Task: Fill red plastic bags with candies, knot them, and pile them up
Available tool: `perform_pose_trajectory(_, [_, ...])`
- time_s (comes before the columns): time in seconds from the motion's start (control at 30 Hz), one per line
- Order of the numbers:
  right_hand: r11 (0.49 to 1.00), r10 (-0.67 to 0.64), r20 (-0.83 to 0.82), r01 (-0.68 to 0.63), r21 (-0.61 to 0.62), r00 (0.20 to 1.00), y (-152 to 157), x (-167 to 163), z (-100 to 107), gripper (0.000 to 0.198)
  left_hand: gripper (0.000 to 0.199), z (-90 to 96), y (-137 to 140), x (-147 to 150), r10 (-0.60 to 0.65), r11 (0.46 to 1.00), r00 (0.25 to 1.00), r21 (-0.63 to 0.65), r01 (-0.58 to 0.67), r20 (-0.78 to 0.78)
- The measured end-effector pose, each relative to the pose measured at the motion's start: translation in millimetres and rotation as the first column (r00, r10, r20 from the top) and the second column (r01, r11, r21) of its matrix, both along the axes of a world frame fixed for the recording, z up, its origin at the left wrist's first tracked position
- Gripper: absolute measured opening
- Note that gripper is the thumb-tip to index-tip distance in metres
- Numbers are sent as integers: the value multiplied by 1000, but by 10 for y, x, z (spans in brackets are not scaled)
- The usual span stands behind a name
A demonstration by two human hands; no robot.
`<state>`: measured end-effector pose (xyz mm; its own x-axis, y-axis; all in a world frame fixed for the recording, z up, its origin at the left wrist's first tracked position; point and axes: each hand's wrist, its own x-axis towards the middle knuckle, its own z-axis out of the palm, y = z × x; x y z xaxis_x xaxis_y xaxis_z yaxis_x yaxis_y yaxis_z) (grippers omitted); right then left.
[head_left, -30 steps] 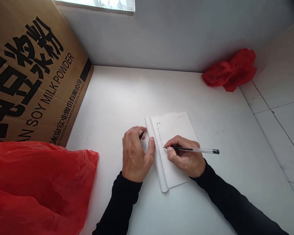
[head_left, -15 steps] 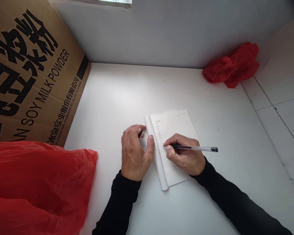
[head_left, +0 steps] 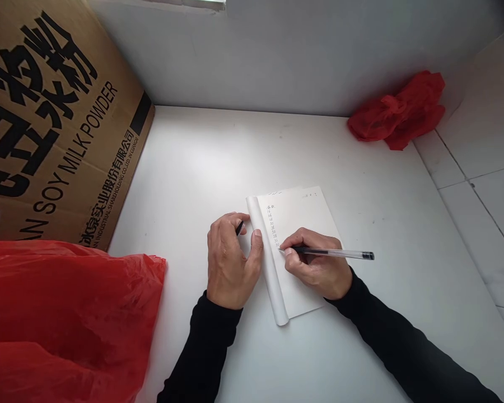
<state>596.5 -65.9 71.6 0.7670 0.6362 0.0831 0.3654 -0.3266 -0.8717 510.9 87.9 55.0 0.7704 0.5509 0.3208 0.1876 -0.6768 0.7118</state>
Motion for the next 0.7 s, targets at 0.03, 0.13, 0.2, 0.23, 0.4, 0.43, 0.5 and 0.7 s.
perform_pose_trajectory(0.03, [1000, 0, -3, 0, -1, 1000, 1, 3, 1, 14, 22, -2, 1, 1, 1, 1000, 1000, -1, -1, -2])
perform_pose_trajectory(0.13, [1000, 4, -4, -4, -1, 1000, 3, 7, 0, 14, 23, -3, 2, 2, 2, 1000, 1000, -6, -2, -3])
perform_pose_trajectory(0.2, [1000, 5, -2, -5, 1, 1000, 4, 8, -3, 14, 23, -1, 2, 1, 0, 1000, 1000, -8, 0, 0])
perform_pose_trajectory(0.23, [1000, 4, -2, -4, 3, 1000, 4, 8, -5, 14, 23, 1, 2, 1, -1, 1000, 1000, -10, 1, 0])
perform_pose_trajectory(0.4, [1000, 7, -5, -7, 1, 1000, -6, 6, -6, 14, 24, 10, 1, 2, -3, 1000, 1000, -21, 3, -8])
perform_pose_trajectory(0.43, [1000, 7, -3, -7, 0, 1000, -8, 6, -6, 14, 24, 11, 0, 2, -3, 1000, 1000, -19, 3, -7])
perform_pose_trajectory(0.5, [1000, 5, 2, -5, 0, 1000, -10, 5, -9, 14, 23, 14, -1, 2, -1, 1000, 1000, -15, 1, -4])
perform_pose_trajectory(0.7, [1000, -10, -27, 10, -5, 1000, -14, 7, -5, 13, 23, 13, -2, 0, 1, 1000, 1000, -21, -1, -5])
